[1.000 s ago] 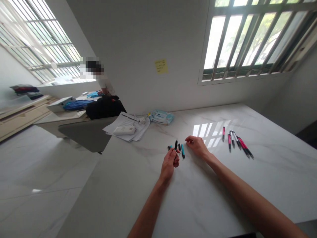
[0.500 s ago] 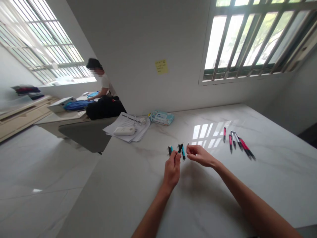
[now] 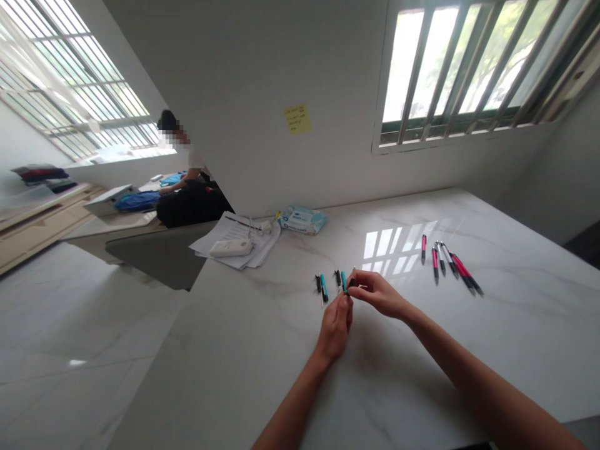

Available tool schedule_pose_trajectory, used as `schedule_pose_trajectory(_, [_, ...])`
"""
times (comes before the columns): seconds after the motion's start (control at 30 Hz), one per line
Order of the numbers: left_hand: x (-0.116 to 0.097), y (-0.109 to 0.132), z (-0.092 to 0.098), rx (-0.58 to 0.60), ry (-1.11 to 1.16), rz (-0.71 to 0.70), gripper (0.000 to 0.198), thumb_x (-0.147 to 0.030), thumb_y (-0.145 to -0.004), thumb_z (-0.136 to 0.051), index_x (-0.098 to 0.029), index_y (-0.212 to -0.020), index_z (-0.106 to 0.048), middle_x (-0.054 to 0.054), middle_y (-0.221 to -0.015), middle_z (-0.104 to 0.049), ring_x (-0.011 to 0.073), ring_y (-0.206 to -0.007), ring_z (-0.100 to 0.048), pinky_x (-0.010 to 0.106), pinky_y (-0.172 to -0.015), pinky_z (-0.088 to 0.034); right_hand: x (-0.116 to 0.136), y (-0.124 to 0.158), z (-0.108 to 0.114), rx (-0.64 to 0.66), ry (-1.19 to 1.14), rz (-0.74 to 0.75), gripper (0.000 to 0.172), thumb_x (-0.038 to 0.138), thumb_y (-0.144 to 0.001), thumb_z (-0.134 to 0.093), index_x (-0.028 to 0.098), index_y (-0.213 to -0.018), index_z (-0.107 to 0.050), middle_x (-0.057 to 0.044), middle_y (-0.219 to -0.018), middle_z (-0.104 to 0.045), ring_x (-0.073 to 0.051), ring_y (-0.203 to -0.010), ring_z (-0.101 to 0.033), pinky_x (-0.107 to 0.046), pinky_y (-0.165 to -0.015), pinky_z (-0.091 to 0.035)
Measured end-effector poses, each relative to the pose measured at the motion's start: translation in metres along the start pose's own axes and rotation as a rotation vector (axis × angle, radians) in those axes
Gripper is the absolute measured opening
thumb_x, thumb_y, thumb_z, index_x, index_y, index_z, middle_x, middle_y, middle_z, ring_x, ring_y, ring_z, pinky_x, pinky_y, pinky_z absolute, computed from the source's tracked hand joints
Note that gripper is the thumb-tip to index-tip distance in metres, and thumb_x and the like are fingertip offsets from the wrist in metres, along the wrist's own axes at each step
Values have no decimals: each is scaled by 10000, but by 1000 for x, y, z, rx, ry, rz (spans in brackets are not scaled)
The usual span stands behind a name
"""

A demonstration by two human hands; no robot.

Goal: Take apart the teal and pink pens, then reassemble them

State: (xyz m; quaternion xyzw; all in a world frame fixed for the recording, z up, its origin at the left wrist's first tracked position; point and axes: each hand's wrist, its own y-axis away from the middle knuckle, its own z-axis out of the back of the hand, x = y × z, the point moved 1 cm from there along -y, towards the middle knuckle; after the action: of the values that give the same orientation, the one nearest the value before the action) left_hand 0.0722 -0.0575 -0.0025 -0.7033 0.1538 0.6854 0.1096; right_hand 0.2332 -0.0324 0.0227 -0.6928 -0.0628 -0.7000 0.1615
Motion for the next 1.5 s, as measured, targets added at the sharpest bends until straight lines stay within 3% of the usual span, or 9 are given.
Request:
schedule_pose_trajectory(0.1, [-1,0,-2,-3,89,42,525,-718,-927,-472,-223,-764,-413,-74,-612,-319,92,-507,-232,237,-453,-192,1,0,2,14,-78,15,271,437,-866,-735,184,-960,-759,-57,-948,-706,-216,-914,-644,-340,-852,-513])
schedule_pose_trajectory(0.3, [5,-2,-3,15,180,53,476,-636,-947,-476,-218,-736,-393,-67,-606,-309,89,-514,-226,238,-470,-186,-4,0,-3,-17,-164,-46,382,372,-822,-799,207,-1163,-750,-52,-967,-728,-199,-882,-673,-335,-826,-540])
schedule_pose_trajectory(0.4, [10,-5,-1,22,252,64,447,-598,-930,-507,-209,-734,-409,-48,-647,-327,99,-560,-272,242,-511,-246,-4,0,-2,-13,-221,-23,447,360,-838,-782,222,-1255,-698,-82,-1077,-745,-229,-1009,-690,-373,-904,-547])
schedule_pose_trajectory(0.7, [19,-9,-2,-13,362,105,446,-574,-905,-560,-197,-705,-427,-30,-659,-368,100,-586,-328,242,-542,-301,-2,0,-1,-30,-180,10,372,348,-863,-751,241,-1216,-703,-80,-1124,-740,-236,-1092,-677,-375,-949,-539])
schedule_pose_trajectory(0.97, [20,-9,-4,-23,434,144,429,-545,-885,-573,-194,-683,-430,-37,-639,-358,92,-565,-316,245,-532,-280,0,2,-1,15,-223,2,561,338,-839,-791,233,-1363,-616,-94,-1148,-727,-233,-1085,-675,-374,-935,-546])
schedule_pose_trajectory(1.07, [17,-8,-4,-32,430,145,425,-544,-878,-573,-194,-681,-434,-34,-644,-366,98,-576,-320,252,-544,-282,2,3,-1,12,-206,-3,507,336,-847,-791,223,-1319,-647,-79,-1066,-731,-218,-1012,-689,-365,-916,-554])
schedule_pose_trajectory(1.17, [15,-8,-4,-22,449,148,411,-538,-859,-590,-196,-686,-438,-37,-650,-357,101,-576,-307,259,-543,-273,5,4,-2,41,-236,18,464,352,-894,-743,229,-1329,-640,-98,-1150,-726,-231,-1085,-677,-383,-955,-546])
schedule_pose_trajectory(1.33, [14,-8,-5,-26,407,122,424,-551,-862,-586,-189,-675,-469,-24,-651,-396,109,-586,-329,264,-555,-287,7,5,-2,-3,-202,34,444,342,-860,-785,212,-1270,-673,-73,-1043,-727,-205,-972,-689,-347,-883,-565])
schedule_pose_trajectory(1.5, [16,-8,-4,-32,409,104,420,-552,-874,-591,-182,-695,-505,-20,-666,-411,115,-598,-337,266,-565,-299,7,4,-4,-47,-200,11,491,311,-833,-805,231,-1295,-659,-80,-1128,-725,-221,-1080,-672,-354,-923,-556])
